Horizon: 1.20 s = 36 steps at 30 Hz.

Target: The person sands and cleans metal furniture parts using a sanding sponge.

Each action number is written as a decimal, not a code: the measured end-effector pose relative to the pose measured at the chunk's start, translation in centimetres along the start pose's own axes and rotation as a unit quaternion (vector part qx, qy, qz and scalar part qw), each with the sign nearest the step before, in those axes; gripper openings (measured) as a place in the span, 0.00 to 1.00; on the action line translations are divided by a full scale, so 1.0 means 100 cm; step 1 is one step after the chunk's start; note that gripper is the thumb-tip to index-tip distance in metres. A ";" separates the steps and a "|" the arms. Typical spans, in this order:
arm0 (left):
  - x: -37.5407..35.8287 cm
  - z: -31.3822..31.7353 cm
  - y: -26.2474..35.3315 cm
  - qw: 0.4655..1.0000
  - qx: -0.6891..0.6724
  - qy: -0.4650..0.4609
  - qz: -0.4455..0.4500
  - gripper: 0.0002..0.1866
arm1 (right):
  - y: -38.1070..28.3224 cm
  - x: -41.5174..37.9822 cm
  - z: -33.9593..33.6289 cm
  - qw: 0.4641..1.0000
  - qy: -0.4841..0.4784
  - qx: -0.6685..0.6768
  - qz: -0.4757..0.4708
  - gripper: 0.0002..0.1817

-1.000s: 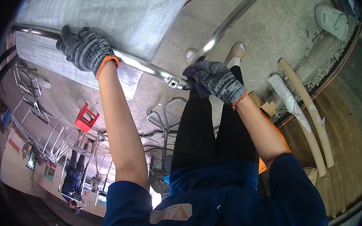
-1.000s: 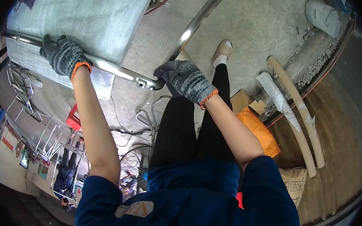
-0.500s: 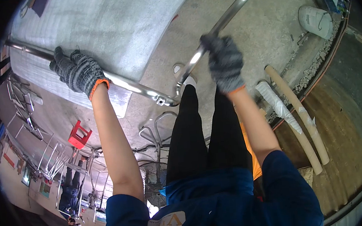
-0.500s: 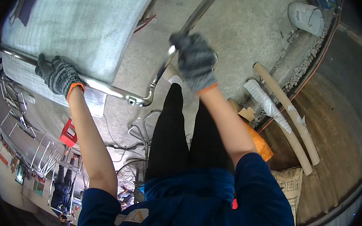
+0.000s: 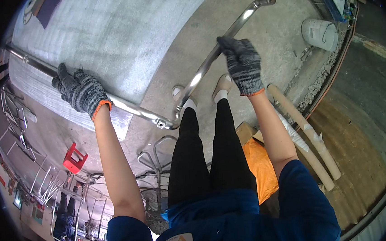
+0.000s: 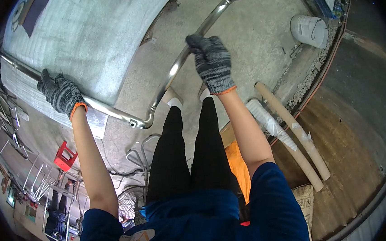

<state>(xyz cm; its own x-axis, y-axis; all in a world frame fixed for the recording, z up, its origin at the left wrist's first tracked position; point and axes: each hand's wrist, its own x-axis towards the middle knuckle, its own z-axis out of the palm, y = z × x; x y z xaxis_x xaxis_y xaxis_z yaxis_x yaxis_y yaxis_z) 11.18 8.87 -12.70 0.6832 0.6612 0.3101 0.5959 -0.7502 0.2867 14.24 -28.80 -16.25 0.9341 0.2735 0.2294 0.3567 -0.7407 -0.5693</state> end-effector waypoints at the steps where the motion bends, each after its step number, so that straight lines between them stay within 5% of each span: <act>1: 0.001 0.001 -0.001 1.000 -0.001 -0.007 -0.011 0.25 | 0.007 0.008 -0.007 0.998 0.038 -0.054 -0.014 0.23; 4: 0.001 0.000 0.000 1.000 -0.004 -0.005 -0.003 0.25 | 0.042 0.039 -0.024 0.953 0.178 -0.220 -0.105 0.29; 14: 0.000 -0.003 0.002 1.000 0.007 -0.009 0.005 0.23 | 0.088 0.079 -0.025 0.923 0.209 -0.267 -0.180 0.28; 20: 0.001 -0.005 0.005 1.000 0.013 -0.006 0.004 0.23 | 0.085 0.072 -0.014 0.936 0.104 -0.333 -0.033 0.25; 24: 0.002 -0.001 0.001 1.000 0.013 0.007 0.010 0.23 | 0.097 0.077 -0.003 0.981 0.156 -0.114 0.014 0.16; 28: 0.003 -0.001 -0.001 1.000 0.008 0.011 0.020 0.24 | 0.094 0.083 -0.028 0.997 0.005 -0.055 0.055 0.12; 31: 0.001 -0.001 0.003 1.000 -0.004 0.009 -0.003 0.23 | 0.065 0.076 -0.032 0.967 -0.105 0.058 0.226 0.13; 36: 0.001 0.004 -0.006 1.000 -0.015 0.020 0.001 0.24 | 0.014 -0.013 0.012 0.978 -0.087 0.128 0.141 0.12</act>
<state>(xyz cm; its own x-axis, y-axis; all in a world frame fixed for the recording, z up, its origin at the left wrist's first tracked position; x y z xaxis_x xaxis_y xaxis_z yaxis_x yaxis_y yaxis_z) 11.09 9.39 -13.22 0.6668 0.6601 0.3459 0.5812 -0.7511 0.3131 13.56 -29.51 -18.30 0.9763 0.1966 -0.0905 0.0551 -0.6301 -0.7745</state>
